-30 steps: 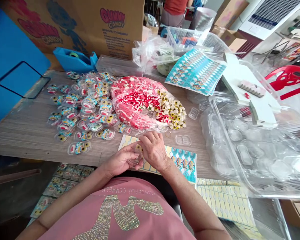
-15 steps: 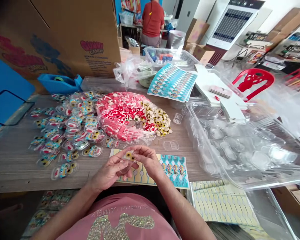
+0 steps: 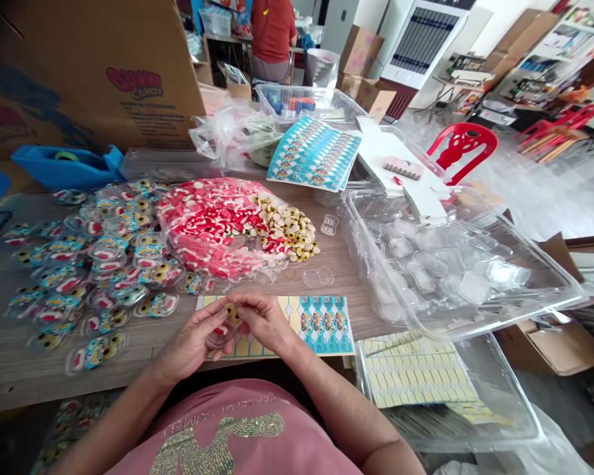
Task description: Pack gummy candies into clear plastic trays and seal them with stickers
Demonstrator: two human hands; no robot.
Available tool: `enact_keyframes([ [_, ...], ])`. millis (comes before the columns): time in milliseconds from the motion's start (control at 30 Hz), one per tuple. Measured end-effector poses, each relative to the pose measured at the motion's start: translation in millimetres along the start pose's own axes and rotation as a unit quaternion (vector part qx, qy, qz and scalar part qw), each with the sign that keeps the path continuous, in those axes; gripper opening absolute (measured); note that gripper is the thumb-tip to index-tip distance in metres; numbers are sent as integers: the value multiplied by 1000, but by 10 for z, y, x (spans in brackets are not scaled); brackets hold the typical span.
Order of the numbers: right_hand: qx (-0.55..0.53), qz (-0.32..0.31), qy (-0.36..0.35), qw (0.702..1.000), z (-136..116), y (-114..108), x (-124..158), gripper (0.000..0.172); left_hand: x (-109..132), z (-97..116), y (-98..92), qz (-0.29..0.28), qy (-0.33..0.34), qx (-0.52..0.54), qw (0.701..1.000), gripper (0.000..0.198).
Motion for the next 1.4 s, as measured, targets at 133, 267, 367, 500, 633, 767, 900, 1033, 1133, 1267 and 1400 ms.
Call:
enact_keyframes([
  [133,-77,9,29,997,-1,0,-2,29,8,-56,47,29,8,-29,999,61],
  [267,-117,42,28,992,-70,-31,-23,31,1,-82,132,11,11,-12,1000,66],
  [367,-131,83,33,987,-81,-55,-26,27,-26,-67,168,-43,-5,23,999,63],
  [500,-127,107,48,985,-55,-43,-21,23,-69,-41,147,-57,-4,48,997,49],
  [633,-66,103,43,992,-38,-24,-21,28,-118,-48,96,-26,18,98,995,31],
  [767,-2,47,11,999,-39,-14,-3,37,-147,-55,45,3,43,153,987,21],
  [900,47,16,13,999,-18,-22,2,28,-118,-61,12,6,17,176,984,33],
  [1033,46,47,-12,998,17,14,-7,19,-67,-75,-8,-7,-35,166,986,52],
  [1133,79,22,-53,995,10,60,16,17,-61,-75,-25,14,-12,132,991,64],
  [1267,273,40,-165,947,-166,-209,150,20,-55,-80,-11,42,23,92,995,80],
  [1400,434,133,-154,877,-308,-930,281,13,-78,-65,72,44,19,71,996,86],
])
Point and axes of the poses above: each hand's wrist, its own x-axis away from the middle knuckle, its own y-axis out of the palm, z = x × y, the point moved 3 cm from there along -x, towards the middle knuckle, and after that the axes turned 4 degrees about z, right-handed, at the moved point
